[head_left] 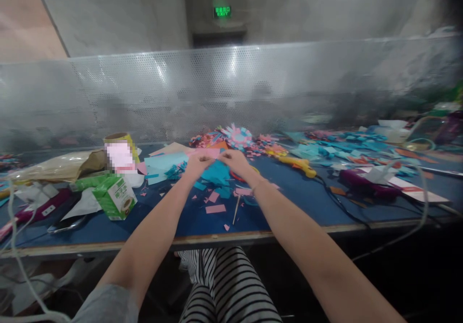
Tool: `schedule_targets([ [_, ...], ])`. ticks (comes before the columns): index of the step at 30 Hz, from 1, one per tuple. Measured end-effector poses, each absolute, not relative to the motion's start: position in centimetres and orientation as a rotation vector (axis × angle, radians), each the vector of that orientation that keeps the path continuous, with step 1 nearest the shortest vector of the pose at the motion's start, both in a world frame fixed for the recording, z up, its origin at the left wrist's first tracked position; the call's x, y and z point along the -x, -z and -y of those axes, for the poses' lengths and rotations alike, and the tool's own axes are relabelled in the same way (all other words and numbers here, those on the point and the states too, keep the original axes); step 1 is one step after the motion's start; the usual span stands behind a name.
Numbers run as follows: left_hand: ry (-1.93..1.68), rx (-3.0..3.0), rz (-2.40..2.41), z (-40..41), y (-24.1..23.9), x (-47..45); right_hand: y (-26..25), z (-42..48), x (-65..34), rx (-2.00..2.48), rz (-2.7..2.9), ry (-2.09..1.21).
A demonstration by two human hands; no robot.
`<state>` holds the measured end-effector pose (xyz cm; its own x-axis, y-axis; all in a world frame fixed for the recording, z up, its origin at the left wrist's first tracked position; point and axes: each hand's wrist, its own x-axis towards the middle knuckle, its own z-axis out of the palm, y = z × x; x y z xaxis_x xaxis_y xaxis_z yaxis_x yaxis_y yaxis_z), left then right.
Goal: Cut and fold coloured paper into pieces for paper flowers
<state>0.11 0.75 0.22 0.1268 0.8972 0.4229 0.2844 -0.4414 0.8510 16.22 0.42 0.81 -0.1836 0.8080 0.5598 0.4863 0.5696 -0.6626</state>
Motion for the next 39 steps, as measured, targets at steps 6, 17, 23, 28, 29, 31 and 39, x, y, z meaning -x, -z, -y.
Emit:
schedule_targets([
  [6, -1.324, -1.841, -1.161, -0.5, -0.2, -0.1, -0.7, -0.3, -16.1, 1.012, 1.856, -0.468],
  [17, -1.379, -1.637, -1.119, -0.1, -0.7, -0.3, -0.5, -0.8, -15.7, 0.925, 1.558, -0.845],
  [23, -1.497, -1.318, -1.013, -0.6, -0.1, -0.5, -0.1, -0.8, -15.6, 0.778, 1.399, -1.226],
  [28, -1.406, -1.186, -0.916, -0.1, -0.3, -1.0, -0.1, -0.4, -15.4, 0.893, 1.563, -1.031],
  [29, -1.387, -1.176, -0.93, 0.1, -0.4, -1.1, -0.1, -0.4, -15.4, 0.916, 1.561, -0.994],
  [31, -1.361, -1.186, -0.974, 0.1, -0.4, -1.2, -0.2, -0.4, -15.4, 0.942, 1.553, -0.936],
  [39, -1.396, -1.509, -1.094, -0.9, 0.6, -0.9, -0.4, -0.1, -15.4, 0.96, 1.548, -0.941],
])
